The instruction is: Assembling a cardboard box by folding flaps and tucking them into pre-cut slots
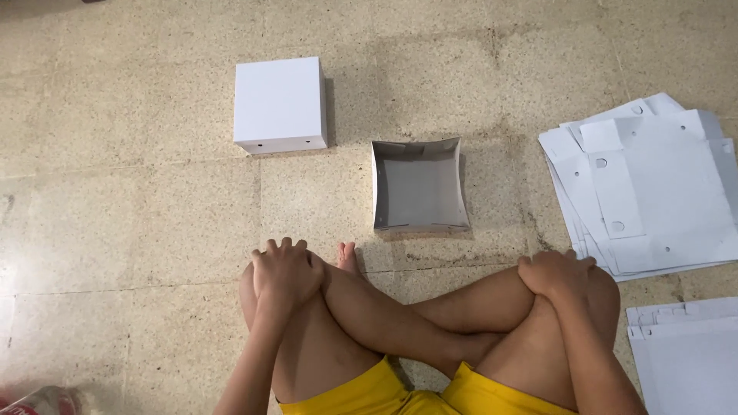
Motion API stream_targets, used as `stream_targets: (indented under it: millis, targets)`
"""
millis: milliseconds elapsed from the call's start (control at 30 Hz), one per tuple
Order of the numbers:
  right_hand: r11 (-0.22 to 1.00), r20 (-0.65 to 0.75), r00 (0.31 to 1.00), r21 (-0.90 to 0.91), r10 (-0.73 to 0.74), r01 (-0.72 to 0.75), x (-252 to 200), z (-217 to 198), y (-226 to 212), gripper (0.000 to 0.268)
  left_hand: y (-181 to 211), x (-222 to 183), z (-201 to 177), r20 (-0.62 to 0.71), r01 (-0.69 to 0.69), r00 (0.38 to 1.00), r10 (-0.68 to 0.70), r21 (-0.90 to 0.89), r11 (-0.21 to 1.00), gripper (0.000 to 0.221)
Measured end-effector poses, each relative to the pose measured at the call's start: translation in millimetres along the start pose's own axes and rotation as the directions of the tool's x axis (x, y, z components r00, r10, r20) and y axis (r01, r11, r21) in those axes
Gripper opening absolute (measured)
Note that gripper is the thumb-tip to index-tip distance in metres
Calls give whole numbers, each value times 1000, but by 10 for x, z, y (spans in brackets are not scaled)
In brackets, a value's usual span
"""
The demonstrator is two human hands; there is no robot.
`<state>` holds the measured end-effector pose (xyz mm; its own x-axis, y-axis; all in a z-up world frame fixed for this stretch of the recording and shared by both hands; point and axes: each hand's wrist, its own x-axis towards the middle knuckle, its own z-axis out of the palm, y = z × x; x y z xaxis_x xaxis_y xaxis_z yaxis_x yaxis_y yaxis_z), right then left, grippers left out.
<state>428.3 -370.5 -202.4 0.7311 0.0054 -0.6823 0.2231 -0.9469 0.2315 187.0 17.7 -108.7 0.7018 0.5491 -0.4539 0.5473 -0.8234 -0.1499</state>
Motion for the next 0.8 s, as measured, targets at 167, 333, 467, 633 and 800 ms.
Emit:
stream_targets:
  millis: [167, 333, 467, 633, 800]
  targets:
    - [995, -37, 995, -3, -96, 96, 26, 60, -130, 81, 267, 115, 82, 147, -79, 987, 56, 154, 985, 59]
    - [971, -62, 969, -48, -237, 235, -453, -7, -164, 72, 723, -174, 142, 88, -112, 992, 89, 313, 943, 59]
    - [921, -82, 926, -169, -368, 351, -1138, 20, -505, 72, 1037, -804, 27, -103, -34, 991, 87, 434, 900, 62]
    - [632, -427, 569, -7, -702, 775, -1113, 629, -782, 47, 1408, -1041, 889, -256, -390, 834, 489, 354, 850, 71]
    - [678, -414, 772, 382, -483, 629, -1111, 203, -137, 40, 733, -1014, 437, -461, -705, 706, 538, -534, 468, 52]
